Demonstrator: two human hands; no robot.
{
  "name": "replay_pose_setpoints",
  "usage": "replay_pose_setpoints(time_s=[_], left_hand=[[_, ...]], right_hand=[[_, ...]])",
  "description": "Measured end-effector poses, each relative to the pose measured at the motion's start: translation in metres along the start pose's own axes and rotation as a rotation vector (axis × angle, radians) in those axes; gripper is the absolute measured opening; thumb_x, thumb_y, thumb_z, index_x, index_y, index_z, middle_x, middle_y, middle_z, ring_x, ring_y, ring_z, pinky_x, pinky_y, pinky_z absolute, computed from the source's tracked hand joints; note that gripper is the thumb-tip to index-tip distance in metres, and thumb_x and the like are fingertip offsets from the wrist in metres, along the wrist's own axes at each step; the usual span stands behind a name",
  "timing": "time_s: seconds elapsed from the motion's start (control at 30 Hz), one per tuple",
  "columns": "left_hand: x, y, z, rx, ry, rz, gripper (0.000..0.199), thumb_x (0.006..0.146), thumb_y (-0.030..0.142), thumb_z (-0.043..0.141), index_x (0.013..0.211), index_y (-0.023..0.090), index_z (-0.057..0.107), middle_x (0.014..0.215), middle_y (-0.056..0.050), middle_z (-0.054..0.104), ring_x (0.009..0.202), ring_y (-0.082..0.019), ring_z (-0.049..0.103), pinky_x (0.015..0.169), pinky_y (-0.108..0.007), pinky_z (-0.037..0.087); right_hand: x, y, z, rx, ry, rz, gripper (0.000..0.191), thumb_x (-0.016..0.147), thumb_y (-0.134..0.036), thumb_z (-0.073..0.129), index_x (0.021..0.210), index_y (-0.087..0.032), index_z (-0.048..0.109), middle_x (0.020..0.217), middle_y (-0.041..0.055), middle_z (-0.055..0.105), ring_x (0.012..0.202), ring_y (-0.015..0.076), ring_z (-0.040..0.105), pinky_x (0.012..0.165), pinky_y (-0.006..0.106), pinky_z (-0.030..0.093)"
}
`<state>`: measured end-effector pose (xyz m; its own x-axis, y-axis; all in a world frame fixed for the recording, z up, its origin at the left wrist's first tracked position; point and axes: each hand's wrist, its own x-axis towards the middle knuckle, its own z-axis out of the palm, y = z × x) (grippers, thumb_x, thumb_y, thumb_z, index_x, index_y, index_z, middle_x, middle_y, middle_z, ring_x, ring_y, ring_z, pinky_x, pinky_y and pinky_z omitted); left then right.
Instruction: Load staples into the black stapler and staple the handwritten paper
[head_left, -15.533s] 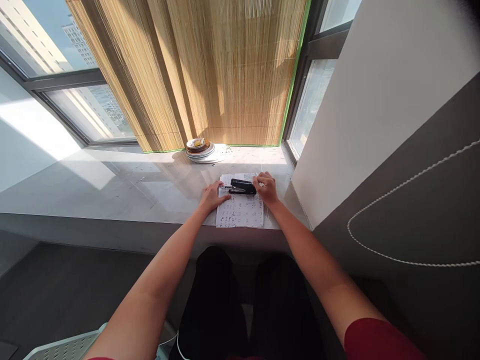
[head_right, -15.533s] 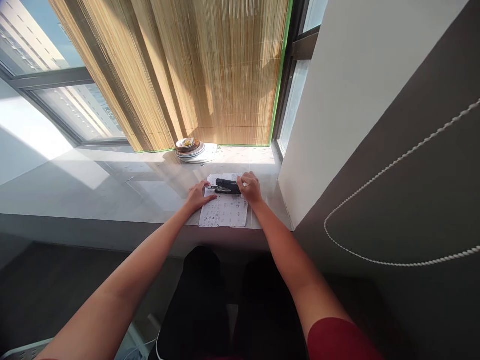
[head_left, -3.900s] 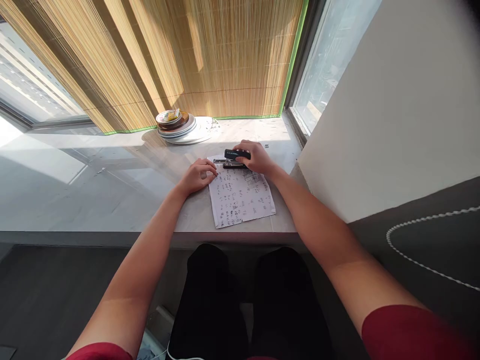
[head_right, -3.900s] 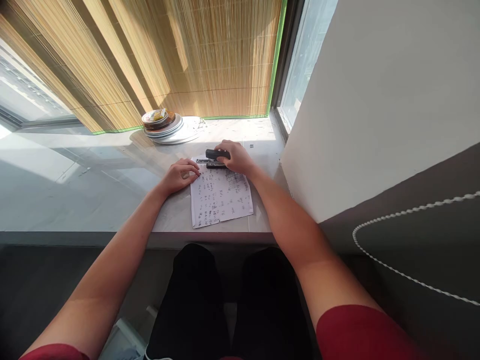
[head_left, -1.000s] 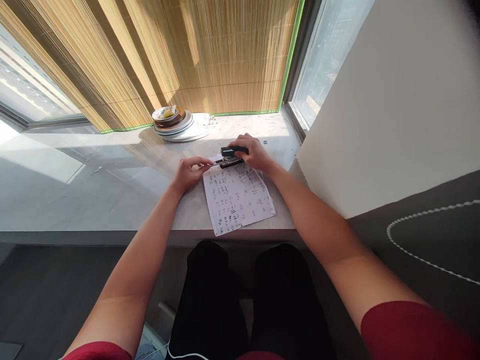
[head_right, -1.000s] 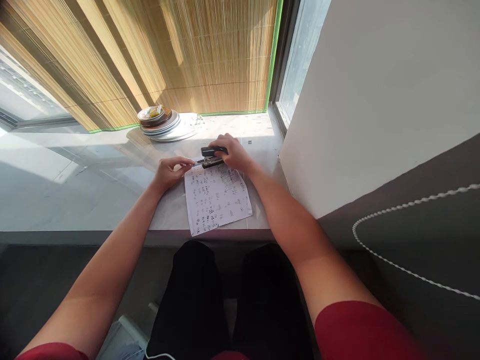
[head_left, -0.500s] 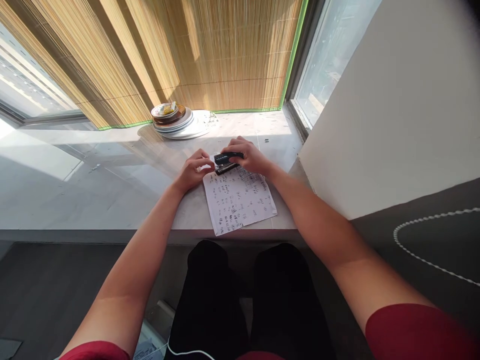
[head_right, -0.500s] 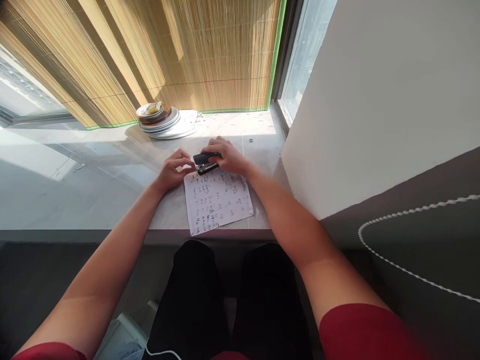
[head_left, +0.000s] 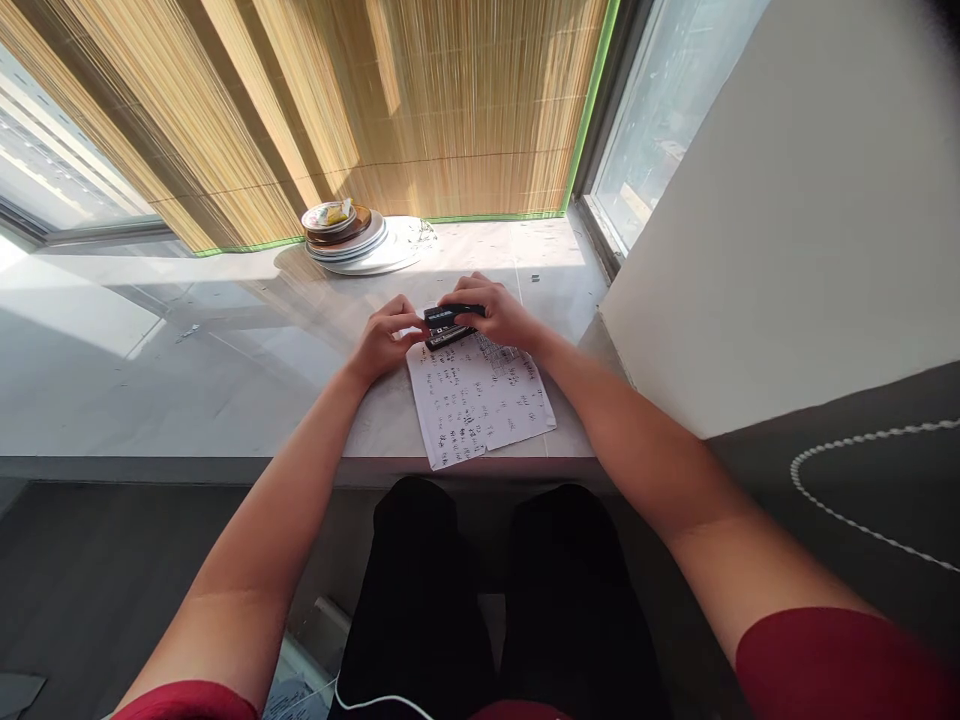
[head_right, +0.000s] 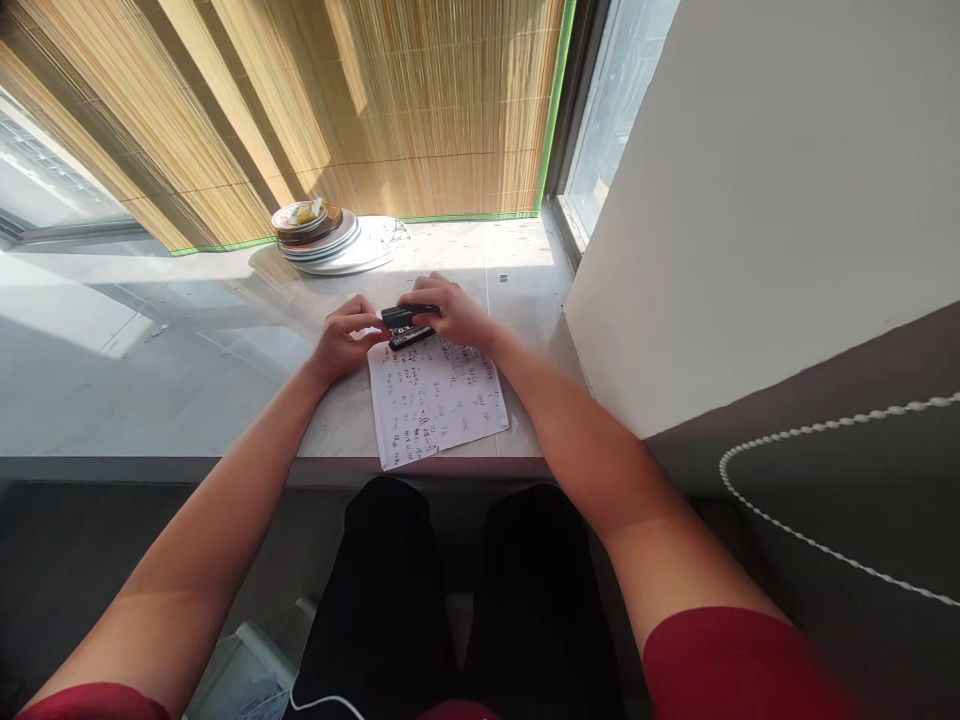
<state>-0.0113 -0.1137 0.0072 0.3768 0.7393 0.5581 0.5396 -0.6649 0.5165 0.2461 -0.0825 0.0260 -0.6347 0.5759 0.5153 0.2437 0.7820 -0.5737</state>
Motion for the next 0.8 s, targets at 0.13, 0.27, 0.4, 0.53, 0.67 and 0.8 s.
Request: replay_pose_setpoints(time_s=[0.13,0.27,0.4,0.53,0.67,0.8], left_hand=[[0.002,0.008,-0.001,0.004,0.041,-0.025,0.021,0.085,0.044,0.08,0.08,0.025,0.075,0.081,-0.003,0.059,0.074,-0.018,0.055,0.067,-0.035,0.047],[0.005,0.014,0.0,0.002,0.064,-0.04,0.029,0.082,0.046,0.082,0.075,0.023,0.066,0.076,-0.002,0.057,0.068,-0.017,0.049,0.063,-0.034,0.043],[0.006,0.014,0.0,0.027,0.063,-0.067,0.039,0.079,0.045,0.085,0.071,0.023,0.053,0.073,-0.001,0.053,0.067,-0.016,0.046,0.063,-0.034,0.042],[0.006,0.011,0.001,0.031,0.067,-0.059,0.04,0.082,0.043,0.081,0.071,0.023,0.048,0.073,0.0,0.051,0.066,-0.016,0.043,0.063,-0.034,0.041],[0.006,0.004,0.002,0.051,0.034,-0.068,0.039,0.08,0.044,0.083,0.073,0.023,0.051,0.075,0.0,0.054,0.067,-0.016,0.045,0.064,-0.033,0.042],[0.007,0.002,0.004,0.081,0.052,-0.059,0.024,0.086,0.041,0.077,0.085,0.023,0.062,0.082,-0.002,0.061,0.071,-0.017,0.051,0.07,-0.034,0.046]], right_hand=[[0.0,0.0,0.0,0.022,0.004,-0.015,0.026,0.092,-0.023,0.057,0.113,-0.026,0.074,0.104,0.0075,0.065,0.101,0.027,0.05,0.098,0.045,0.042],[0.0,-0.002,0.001,0.013,0.0,-0.004,0.027,0.092,-0.023,0.057,0.114,-0.027,0.074,0.104,0.0071,0.065,0.101,0.0268,0.049,0.098,0.045,0.041],[0.001,-0.003,0.002,0.002,-0.012,-0.018,0.028,0.092,-0.021,0.057,0.114,-0.026,0.074,0.103,0.0071,0.065,0.099,0.0263,0.049,0.098,0.045,0.041],[0.001,-0.002,0.003,-0.026,-0.003,-0.012,0.029,0.093,-0.021,0.057,0.116,-0.028,0.073,0.105,0.0071,0.064,0.102,0.0272,0.049,0.099,0.046,0.04],[0.0,0.002,0.005,-0.025,-0.008,-0.024,0.029,0.091,-0.02,0.059,0.115,-0.028,0.073,0.102,0.0063,0.063,0.1,0.0266,0.049,0.098,0.046,0.04],[0.0,0.008,0.003,-0.065,0.085,0.036,0.031,0.093,-0.02,0.056,0.118,-0.03,0.073,0.106,0.0063,0.064,0.104,0.0279,0.049,0.099,0.047,0.039]])
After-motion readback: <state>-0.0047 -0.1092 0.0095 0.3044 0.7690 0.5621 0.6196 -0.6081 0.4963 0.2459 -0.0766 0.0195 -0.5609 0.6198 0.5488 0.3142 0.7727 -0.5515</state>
